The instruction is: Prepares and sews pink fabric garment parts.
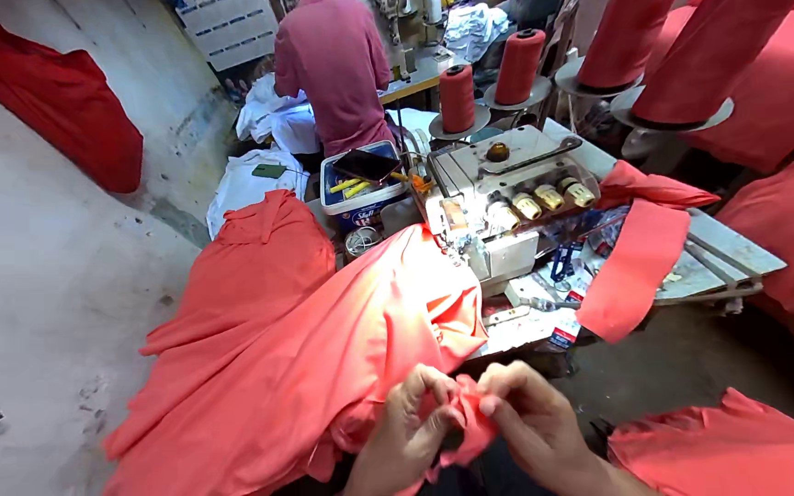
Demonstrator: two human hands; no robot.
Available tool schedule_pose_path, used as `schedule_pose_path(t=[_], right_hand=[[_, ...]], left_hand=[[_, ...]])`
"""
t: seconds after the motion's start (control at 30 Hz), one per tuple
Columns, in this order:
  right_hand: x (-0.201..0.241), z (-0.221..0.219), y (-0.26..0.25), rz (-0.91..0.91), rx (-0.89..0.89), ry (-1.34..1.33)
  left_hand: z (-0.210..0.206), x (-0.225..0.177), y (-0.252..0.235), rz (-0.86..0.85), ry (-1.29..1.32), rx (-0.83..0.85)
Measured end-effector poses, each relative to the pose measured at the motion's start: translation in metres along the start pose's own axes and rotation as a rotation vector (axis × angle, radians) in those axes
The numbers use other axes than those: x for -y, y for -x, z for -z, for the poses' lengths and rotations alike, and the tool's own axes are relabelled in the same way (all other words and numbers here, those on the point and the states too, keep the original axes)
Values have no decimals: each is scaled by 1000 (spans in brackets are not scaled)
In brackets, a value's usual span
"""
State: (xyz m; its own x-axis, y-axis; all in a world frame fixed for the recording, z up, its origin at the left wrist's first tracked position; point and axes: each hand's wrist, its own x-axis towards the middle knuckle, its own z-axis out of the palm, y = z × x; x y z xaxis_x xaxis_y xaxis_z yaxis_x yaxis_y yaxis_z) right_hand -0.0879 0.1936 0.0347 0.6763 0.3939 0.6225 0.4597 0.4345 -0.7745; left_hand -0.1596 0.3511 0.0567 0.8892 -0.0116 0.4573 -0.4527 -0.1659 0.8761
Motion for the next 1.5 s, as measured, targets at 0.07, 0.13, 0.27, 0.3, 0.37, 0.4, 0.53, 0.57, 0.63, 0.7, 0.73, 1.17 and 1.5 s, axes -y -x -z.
schedule_pose_path(t=[0.07, 0.13, 0.27, 0.3, 0.37, 0.4, 0.53, 0.57, 0.63, 0.7, 0.73, 1.17, 1.5], right_hand=[[10, 8, -7, -216, 43, 21], [15, 21, -17, -423, 245, 7], [15, 23, -20, -593, 311, -35], [15, 20, -19, -645, 228, -50], [12, 16, -19, -712, 112, -76], [10, 16, -20, -740, 83, -105], [4, 17, -23, -798, 98, -109], [2, 19, -25, -774, 135, -56], [0, 29, -29, -679, 281, 85], [-1, 39, -34, -582, 477, 183], [0, 42, -37, -532, 564, 195], [4, 62, -60, -428, 777, 15], [4, 72, -43, -264, 599, 464]], left_hand=[[10, -9, -9, 57, -8, 3], [16, -12, -17, 77, -151, 1], [2, 10, -7, 126, -564, -220], [-4, 14, -1, 161, -467, -293], [-15, 15, 14, 214, -76, -334], [-20, 17, 21, 211, 44, -309], [-19, 38, 32, -24, -202, -231], [-9, 40, 28, -83, -299, -195], [12, 33, 18, -137, -421, -68], [25, 22, 4, -139, -533, 71], [27, 19, -3, -143, -591, 125], [-14, 55, -12, 255, 533, 227], [10, 34, -27, 369, 99, 176]])
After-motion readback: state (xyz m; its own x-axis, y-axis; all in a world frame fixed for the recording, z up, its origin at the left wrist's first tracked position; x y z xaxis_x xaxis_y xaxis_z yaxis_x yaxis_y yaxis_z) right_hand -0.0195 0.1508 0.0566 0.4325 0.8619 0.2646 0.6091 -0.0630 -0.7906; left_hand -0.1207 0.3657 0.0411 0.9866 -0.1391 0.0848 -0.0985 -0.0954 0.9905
